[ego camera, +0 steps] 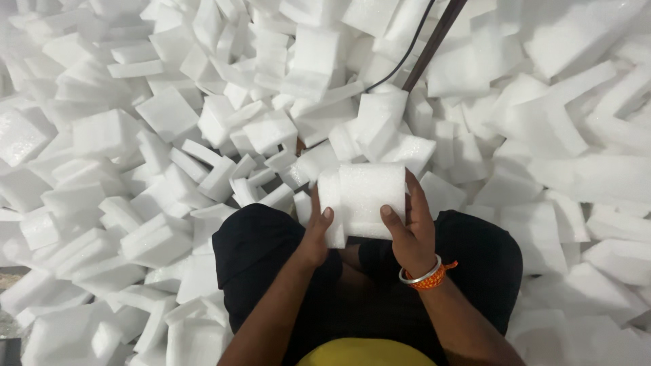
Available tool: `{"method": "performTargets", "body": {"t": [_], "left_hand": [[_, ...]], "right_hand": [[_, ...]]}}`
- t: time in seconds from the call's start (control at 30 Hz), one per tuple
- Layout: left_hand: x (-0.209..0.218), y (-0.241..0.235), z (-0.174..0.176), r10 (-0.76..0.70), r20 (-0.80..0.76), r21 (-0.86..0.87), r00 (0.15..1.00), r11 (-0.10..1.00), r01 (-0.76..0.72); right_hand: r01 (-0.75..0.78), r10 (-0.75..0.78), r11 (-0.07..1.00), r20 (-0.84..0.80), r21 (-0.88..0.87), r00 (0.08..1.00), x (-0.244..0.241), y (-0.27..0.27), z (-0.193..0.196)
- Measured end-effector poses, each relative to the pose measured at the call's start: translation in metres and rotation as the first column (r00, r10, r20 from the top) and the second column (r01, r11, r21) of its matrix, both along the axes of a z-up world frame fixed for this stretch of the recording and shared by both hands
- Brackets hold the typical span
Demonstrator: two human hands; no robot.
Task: The person sits on the floor and repeatedly picks up white foam pieces, places them under a stationary machine nozzle, and then discards them back into the pile. The person handles the foam pieces one at a time in a repetitive cycle.
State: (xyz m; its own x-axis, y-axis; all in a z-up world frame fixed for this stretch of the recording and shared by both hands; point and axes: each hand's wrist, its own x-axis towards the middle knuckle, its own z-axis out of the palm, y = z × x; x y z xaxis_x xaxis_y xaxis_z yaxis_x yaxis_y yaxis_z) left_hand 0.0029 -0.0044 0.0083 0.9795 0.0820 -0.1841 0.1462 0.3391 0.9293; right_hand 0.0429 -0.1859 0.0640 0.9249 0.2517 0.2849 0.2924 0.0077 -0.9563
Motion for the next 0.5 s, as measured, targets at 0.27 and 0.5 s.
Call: {"method": "performTargets", "body": {"t": [0.27, 0.5], "left_hand": [[0.011, 0.004, 0.001, -0.008, 0.063, 0.143, 0.998, 0.99, -0.001], [0.021, 0.006, 0.017, -0.032, 0.166, 0.219, 0.986, 0.976, -0.005]], "right_hand": [[-0.026, 0.023, 1.0, -0.155, -0.018, 0.988, 0.008, -0.01, -0.006], [-0.009, 0.018, 0.998, -0.153, 0.063, 0.988, 0.018, -0.014, -0.023]]}}
